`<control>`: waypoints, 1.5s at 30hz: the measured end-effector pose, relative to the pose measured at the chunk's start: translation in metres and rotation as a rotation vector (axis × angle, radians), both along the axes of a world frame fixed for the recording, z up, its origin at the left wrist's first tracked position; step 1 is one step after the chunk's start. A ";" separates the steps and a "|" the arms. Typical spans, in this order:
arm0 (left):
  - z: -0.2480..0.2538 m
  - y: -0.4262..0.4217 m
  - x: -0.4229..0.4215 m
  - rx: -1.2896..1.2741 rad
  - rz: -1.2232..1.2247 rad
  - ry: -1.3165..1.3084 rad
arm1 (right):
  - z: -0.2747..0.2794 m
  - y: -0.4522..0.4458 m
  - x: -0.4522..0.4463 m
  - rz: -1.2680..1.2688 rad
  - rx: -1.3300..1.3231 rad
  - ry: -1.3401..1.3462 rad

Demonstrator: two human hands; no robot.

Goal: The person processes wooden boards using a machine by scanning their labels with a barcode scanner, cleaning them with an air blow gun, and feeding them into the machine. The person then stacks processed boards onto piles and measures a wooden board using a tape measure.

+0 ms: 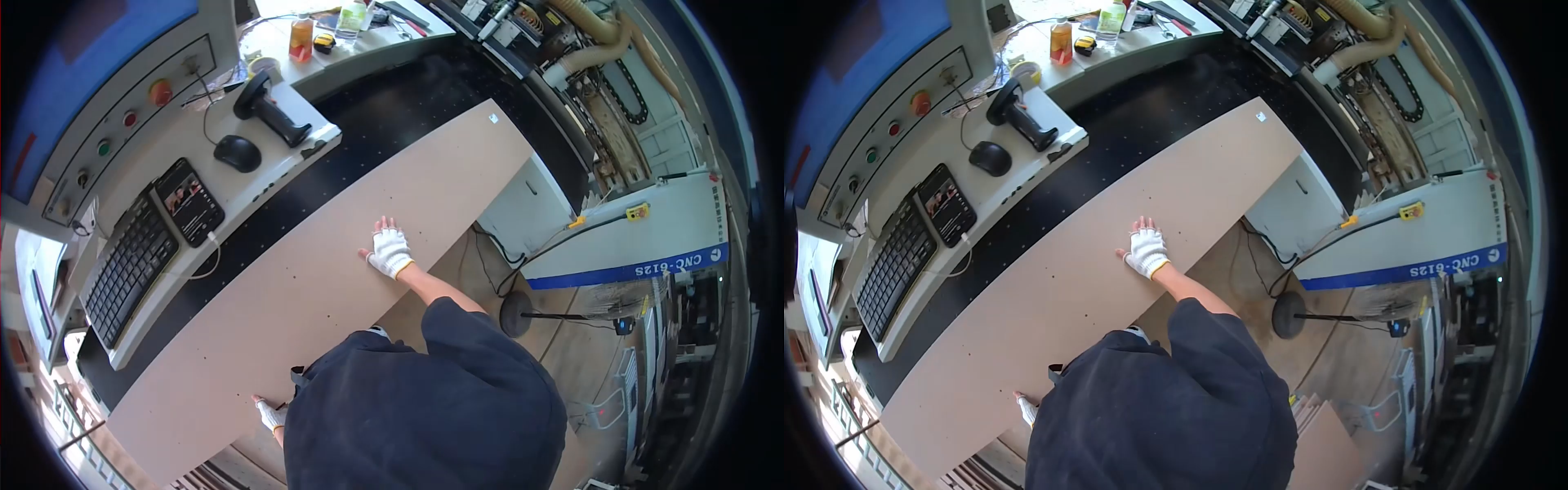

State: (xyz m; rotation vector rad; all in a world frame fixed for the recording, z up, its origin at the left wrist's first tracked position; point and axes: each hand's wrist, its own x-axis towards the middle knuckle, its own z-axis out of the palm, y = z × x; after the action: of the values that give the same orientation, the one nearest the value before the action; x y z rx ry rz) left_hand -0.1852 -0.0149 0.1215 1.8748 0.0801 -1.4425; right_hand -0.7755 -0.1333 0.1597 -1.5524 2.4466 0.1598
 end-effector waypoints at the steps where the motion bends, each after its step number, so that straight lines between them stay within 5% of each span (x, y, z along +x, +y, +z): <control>1: 0.003 -0.001 -0.013 -0.041 0.003 -0.004 | -0.004 -0.009 -0.015 -0.027 -0.033 0.024; 12: -0.011 -0.003 -0.149 -0.128 0.158 0.143 | -0.004 0.029 -0.214 0.227 -0.139 0.112; 14: -0.017 0.001 -0.164 -0.121 0.173 0.140 | 0.010 0.020 -0.247 0.171 0.070 0.052; 15: -0.019 0.002 -0.173 -0.116 0.176 0.148 | 0.067 -0.029 -0.253 0.071 0.240 -0.011; 16: -0.019 0.001 -0.186 -0.122 0.192 0.149 | 0.067 -0.067 -0.281 0.078 0.242 -0.037; 21: 0.001 -0.003 -0.241 -0.045 0.194 0.102 | 0.160 -0.378 -0.289 0.458 -0.872 0.038; 25: 0.007 -0.009 -0.275 -0.020 0.220 -0.025 | 0.199 -0.557 -0.259 0.483 -0.669 0.184; 28: -0.016 -0.007 -0.278 -0.067 0.346 -0.050 | 0.210 -0.619 -0.240 0.564 -0.374 0.182; 31: -0.010 0.006 -0.265 0.078 0.173 -0.110 | 0.182 -0.641 -0.263 0.764 -0.475 0.112; 33: 0.024 -0.017 -0.283 0.074 0.325 -0.119 | 0.156 -0.657 -0.280 0.862 -0.648 0.048; 34: 0.036 -0.024 -0.285 0.159 0.278 -0.145 | 0.186 -0.623 -0.260 0.565 -0.370 0.172; 36: 0.057 -0.033 -0.293 0.232 0.259 -0.156 | 0.182 -0.597 -0.264 0.566 -0.461 0.293; 38: 0.067 -0.036 -0.297 0.145 0.295 -0.140 | 0.194 -0.544 -0.265 0.537 -0.583 0.149; 41: 0.053 -0.022 -0.284 0.234 0.219 -0.129 | 0.162 -0.456 -0.296 0.234 -0.588 -0.615; 42: 0.095 -0.032 -0.283 0.408 -0.123 -0.198 | 0.164 -0.413 -0.291 -0.071 -0.320 -0.928; 43: 0.070 -0.014 -0.275 0.551 -0.497 -0.496 | 0.127 -0.363 -0.291 -0.256 -0.355 -1.497; 45: 0.132 -0.019 -0.284 0.411 -0.891 -0.785 | 0.142 -0.237 -0.215 -0.536 -0.232 -1.829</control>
State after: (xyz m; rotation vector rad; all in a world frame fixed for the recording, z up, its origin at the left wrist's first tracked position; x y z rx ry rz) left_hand -0.4697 -0.0341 0.2535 2.8938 -1.0138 -1.1059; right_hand -0.9905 -0.3700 0.3015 -0.3764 1.1519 -1.1066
